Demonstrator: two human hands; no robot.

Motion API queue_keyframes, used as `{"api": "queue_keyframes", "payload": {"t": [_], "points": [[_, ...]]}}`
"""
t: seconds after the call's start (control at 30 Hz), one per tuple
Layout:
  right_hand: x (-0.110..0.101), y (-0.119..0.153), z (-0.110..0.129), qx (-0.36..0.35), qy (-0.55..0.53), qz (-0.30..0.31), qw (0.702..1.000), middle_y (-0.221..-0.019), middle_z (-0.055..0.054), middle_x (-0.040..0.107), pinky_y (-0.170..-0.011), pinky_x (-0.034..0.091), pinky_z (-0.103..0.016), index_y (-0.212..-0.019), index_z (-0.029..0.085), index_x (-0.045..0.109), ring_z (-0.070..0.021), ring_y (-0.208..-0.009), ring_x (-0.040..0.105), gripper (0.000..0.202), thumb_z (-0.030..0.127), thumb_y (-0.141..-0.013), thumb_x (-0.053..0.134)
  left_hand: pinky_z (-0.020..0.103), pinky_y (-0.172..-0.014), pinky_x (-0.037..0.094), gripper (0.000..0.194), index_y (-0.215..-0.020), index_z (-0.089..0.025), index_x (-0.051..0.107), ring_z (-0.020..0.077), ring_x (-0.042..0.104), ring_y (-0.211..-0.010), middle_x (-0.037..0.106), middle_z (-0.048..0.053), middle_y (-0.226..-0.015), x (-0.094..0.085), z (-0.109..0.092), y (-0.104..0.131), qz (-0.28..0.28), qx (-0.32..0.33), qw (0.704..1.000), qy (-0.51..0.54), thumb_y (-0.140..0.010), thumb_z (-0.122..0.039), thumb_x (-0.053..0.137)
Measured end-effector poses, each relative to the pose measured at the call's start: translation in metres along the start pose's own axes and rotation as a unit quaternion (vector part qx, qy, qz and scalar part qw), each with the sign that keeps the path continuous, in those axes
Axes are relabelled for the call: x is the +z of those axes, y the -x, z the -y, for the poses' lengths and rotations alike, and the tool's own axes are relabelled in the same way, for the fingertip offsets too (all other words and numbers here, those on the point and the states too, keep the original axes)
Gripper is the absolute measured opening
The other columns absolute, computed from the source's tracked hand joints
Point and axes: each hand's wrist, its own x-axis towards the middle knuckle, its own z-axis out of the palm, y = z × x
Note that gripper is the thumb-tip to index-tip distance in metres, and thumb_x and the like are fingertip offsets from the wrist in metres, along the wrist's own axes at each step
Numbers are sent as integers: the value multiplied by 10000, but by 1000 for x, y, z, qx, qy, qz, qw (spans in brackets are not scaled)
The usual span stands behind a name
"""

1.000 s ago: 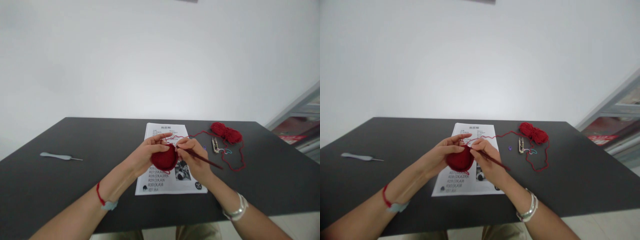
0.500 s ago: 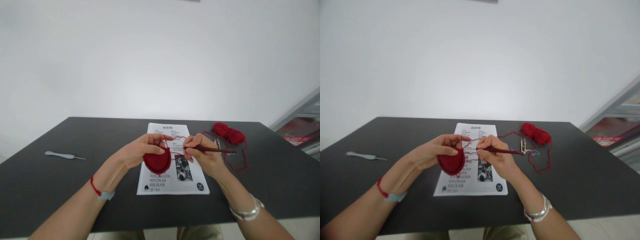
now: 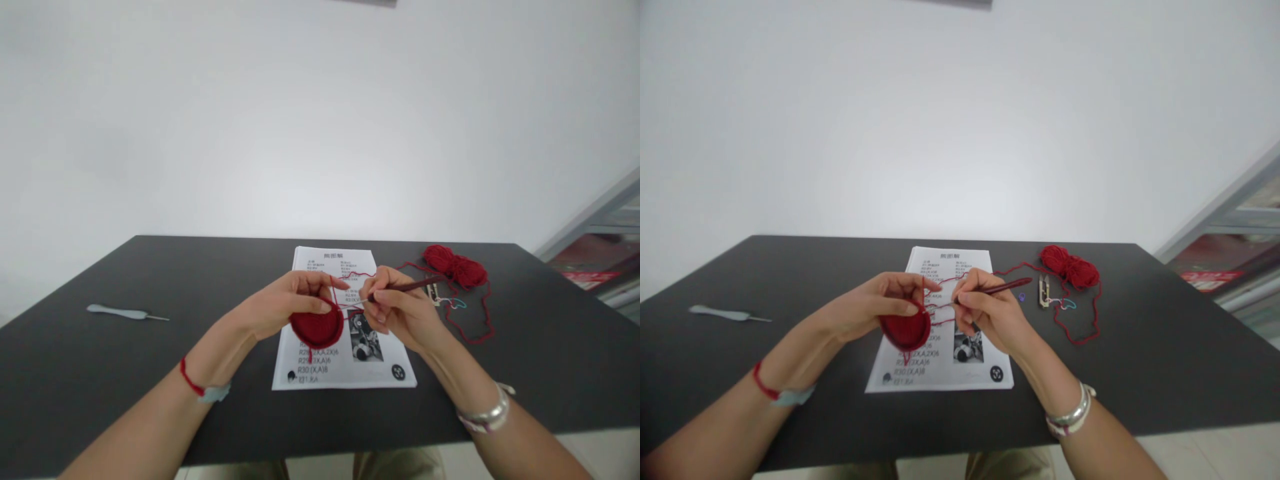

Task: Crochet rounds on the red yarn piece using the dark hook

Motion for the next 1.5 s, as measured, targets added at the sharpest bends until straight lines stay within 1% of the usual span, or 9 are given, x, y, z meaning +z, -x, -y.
{"api": "queue_keyframes", "payload": {"t": [0.1,0.2,0.3,0.4,0.9,1.1,1.27,1.43,1.5], "points": [[4,-1,-9,13,-33,-16,999,-627,43,600,-416,533,-217,-749,207,539,-88,-494,497,188,276,-792,708,214,-597,413,339,-1001,-165,705,93,550,-620,610,-38,-682,12,7,-4,-93,85,992,-27,-667,-116,735],[9,0,-15,-22,-23,-63,998,-681,36,628,-522,590,-244,-772,207,556,-91,-564,553,157,270,-816,694,218,-599,420,340,-988,-160,694,89,545,-597,593,-54,-647,19,13,-7,-145,113,983,-12,-655,-124,746],[11,0,-15,-66,13,-91,994,-697,37,626,-605,610,-288,-757,207,563,-96,-585,566,158,257,-809,703,216,-609,425,343,-975,-156,703,87,563,-596,611,-46,-646,19,14,-7,-129,93,987,26,-639,-139,771],[10,0,-11,-75,18,-72,994,-676,43,606,-614,611,-328,-745,212,550,-101,-557,540,162,256,-812,691,209,-600,417,347,-975,-156,712,82,565,-585,636,-38,-638,17,12,-7,-108,71,991,43,-635,-150,784],[2,6,-15,-193,158,-59,967,-681,44,591,-587,469,-238,-762,228,572,-103,-604,568,154,114,-861,606,210,-564,392,340,-998,-137,670,78,544,-561,621,-58,-628,19,10,-4,-136,97,986,-18,-663,-133,729],[2,10,-22,-224,273,-96,931,-690,32,567,-565,467,-265,-779,230,542,-127,-600,556,124,182,-871,609,223,-579,403,303,-985,-135,668,91,551,-588,613,-50,-640,19,13,-5,-157,115,979,-68,-683,-123,692],[0,14,-25,-239,345,-81,904,-731,31,566,-582,487,-260,-825,246,538,-126,-628,564,110,171,-900,567,270,-652,439,305,-1009,-133,686,126,575,-632,653,-21,-666,21,15,-4,-201,141,956,-161,-705,-120,660],[6,13,-24,-295,464,-63,833,-750,22,580,-549,471,-232,-855,246,517,-124,-629,581,141,110,-884,541,290,-713,460,301,-1005,-115,726,139,583,-639,691,-5,-658,28,13,-2,-251,147,927,-235,-709,-133,673],[7,11,-25,-332,495,-38,803,-778,6,592,-574,483,-238,-886,241,510,-132,-662,594,154,88,-881,526,284,-700,462,301,-997,-118,736,133,575,-626,694,-6,-651,30,12,-1,-251,138,931,-224,-701,-150,693]]}}
